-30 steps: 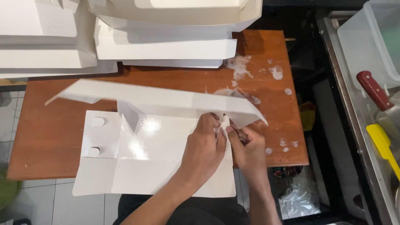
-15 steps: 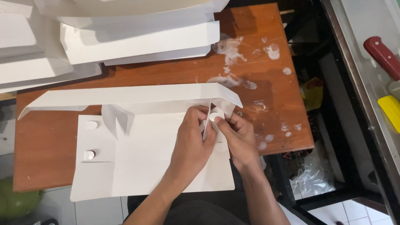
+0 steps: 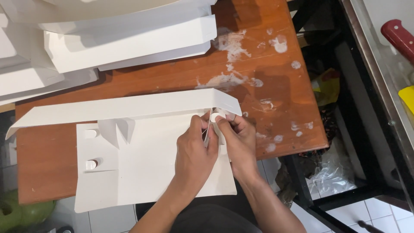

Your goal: The person assembles white cardboard boxes by folding side flaps and inserting tabs into slots. They complete one box, place it on a stack, and begin assembling a second box in the same manner.

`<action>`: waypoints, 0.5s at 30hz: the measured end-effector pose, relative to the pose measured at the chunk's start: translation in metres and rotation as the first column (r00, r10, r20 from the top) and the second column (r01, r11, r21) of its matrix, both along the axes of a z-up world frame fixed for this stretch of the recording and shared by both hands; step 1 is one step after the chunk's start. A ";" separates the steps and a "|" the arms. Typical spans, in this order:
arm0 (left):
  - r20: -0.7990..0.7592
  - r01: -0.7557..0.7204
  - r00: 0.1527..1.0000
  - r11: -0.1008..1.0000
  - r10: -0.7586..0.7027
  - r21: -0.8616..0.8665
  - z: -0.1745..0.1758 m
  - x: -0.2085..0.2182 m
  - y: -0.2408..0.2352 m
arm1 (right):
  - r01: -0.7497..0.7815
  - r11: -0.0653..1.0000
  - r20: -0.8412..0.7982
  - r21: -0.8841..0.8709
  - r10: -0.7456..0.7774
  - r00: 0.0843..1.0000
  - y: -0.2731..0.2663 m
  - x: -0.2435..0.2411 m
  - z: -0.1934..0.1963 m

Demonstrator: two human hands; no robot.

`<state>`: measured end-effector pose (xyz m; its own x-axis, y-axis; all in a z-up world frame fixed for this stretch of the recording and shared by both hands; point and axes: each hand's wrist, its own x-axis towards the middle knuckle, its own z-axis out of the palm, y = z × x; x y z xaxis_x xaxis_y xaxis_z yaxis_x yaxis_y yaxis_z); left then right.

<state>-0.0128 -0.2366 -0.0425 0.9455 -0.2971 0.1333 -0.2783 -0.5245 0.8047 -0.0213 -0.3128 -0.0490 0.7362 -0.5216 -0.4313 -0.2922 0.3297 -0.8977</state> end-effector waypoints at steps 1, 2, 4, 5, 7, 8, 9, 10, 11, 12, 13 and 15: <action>-0.001 -0.010 1.000 1.000 0.010 0.002 -0.003 0.000 0.000 | 0.020 1.000 0.001 0.006 -0.020 1.000 0.002 0.000 0.000; -0.002 -0.020 1.000 1.000 0.020 0.004 -0.005 -0.001 0.000 | 0.039 0.999 0.003 0.012 -0.039 0.999 0.003 -0.001 0.001; 0.002 -0.034 0.999 0.999 0.034 0.007 -0.014 -0.001 0.001 | 0.032 0.999 -0.009 0.014 -0.032 0.999 -0.001 -0.003 -0.014; 0.003 -0.050 0.999 0.999 0.050 0.008 -0.018 -0.001 0.001 | 0.023 1.000 -0.023 0.015 -0.023 0.999 -0.003 -0.004 -0.021; -0.009 -0.048 0.999 0.998 0.048 0.046 -0.022 -0.001 0.002 | 0.028 0.999 -0.019 0.031 -0.028 0.999 -0.003 -0.005 -0.021; -0.024 -0.044 0.999 0.995 0.047 0.084 -0.024 -0.001 0.002 | 0.034 0.998 -0.018 0.046 -0.033 0.999 -0.003 -0.006 -0.020; -0.022 -0.046 0.999 0.996 0.048 0.083 -0.019 -0.001 0.002 | 0.033 0.998 -0.016 0.045 -0.032 0.999 -0.003 -0.006 -0.020; -0.008 -0.019 1.000 0.995 0.020 0.097 -0.015 -0.001 0.003 | 0.042 0.997 -0.014 0.067 -0.041 0.999 -0.003 -0.006 -0.019; 0.009 0.010 1.000 0.994 -0.010 0.109 -0.011 0.000 0.002 | 0.053 0.995 -0.009 0.087 -0.052 0.999 -0.004 -0.005 -0.018; 0.013 0.010 1.000 0.994 -0.011 0.106 -0.014 0.000 0.002 | 0.053 0.995 -0.005 0.084 -0.053 0.999 -0.004 -0.004 -0.017; 0.053 0.023 0.998 0.995 -0.029 0.102 -0.017 0.000 0.002 | 0.059 0.993 -0.001 0.105 -0.060 0.998 -0.004 -0.003 -0.016; 0.096 0.032 0.995 0.995 -0.041 0.097 -0.021 0.000 0.005 | 0.061 0.990 0.005 0.124 -0.062 0.998 -0.004 -0.003 -0.014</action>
<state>-0.0130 -0.2320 -0.0637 0.9176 -0.3471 0.1938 -0.3734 -0.5857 0.7193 -0.0239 -0.3172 -0.0627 0.7086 -0.5087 -0.4890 -0.2602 0.4558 -0.8512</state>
